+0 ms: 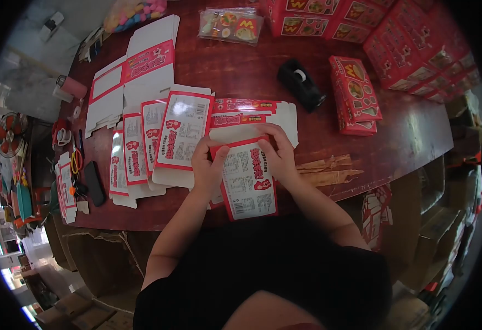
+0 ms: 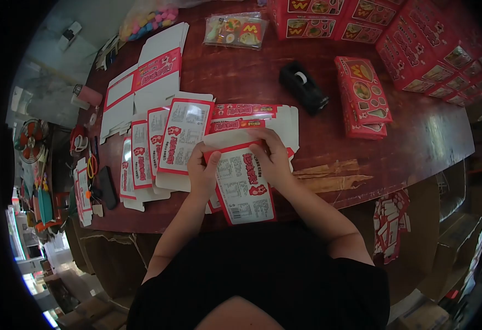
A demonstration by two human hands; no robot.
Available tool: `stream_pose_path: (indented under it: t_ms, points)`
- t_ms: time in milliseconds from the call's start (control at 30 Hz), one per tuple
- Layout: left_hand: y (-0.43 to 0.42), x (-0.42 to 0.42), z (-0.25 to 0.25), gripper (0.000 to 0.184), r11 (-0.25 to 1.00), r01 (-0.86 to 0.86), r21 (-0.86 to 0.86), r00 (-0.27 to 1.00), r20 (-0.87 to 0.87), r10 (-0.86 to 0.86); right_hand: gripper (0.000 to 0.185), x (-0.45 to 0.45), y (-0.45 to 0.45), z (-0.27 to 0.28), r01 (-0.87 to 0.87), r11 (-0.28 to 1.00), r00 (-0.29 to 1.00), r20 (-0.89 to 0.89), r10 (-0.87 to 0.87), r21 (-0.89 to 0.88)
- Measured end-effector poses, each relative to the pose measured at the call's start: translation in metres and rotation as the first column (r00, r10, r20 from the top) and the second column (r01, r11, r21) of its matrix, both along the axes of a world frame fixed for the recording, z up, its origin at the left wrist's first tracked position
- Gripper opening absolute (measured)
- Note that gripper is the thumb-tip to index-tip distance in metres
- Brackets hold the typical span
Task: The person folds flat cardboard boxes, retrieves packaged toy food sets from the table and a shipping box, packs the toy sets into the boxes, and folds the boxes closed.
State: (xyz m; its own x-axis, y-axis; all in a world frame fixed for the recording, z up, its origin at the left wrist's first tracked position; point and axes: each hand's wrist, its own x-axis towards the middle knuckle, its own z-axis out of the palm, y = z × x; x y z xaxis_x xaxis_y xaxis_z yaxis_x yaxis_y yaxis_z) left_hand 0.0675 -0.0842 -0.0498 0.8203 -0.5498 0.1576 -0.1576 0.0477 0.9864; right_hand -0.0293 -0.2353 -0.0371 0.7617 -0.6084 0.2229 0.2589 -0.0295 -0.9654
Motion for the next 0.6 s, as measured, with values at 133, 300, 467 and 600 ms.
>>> stream_pose_path:
  t_ms: [133, 300, 467, 600]
  points:
    - [-0.008, -0.010, 0.012, 0.038, 0.977, -0.032, -0.209, 0.998, 0.049, 0.043, 0.017, -0.007, -0.007, -0.002, -0.077, 0.996, 0.996, -0.044, 0.075, -0.054]
    - [-0.002, -0.001, 0.019, 0.037, 0.992, 0.009, -0.126, 0.992, -0.120, -0.024, 0.014, -0.003, -0.013, 0.020, -0.188, 0.976, 0.973, -0.118, 0.200, 0.109]
    - [-0.006, -0.001, 0.042, 0.023, 1.000, -0.010, -0.011, 0.968, -0.252, 0.006, 0.008, 0.005, -0.017, 0.039, -0.171, 0.937, 0.938, -0.241, 0.249, 0.303]
    - [-0.006, 0.005, 0.042, 0.010, 1.000, -0.012, -0.008, 0.903, -0.429, 0.008, 0.006, 0.015, -0.027, 0.028, -0.245, 0.922, 0.922, -0.223, 0.317, 0.299]
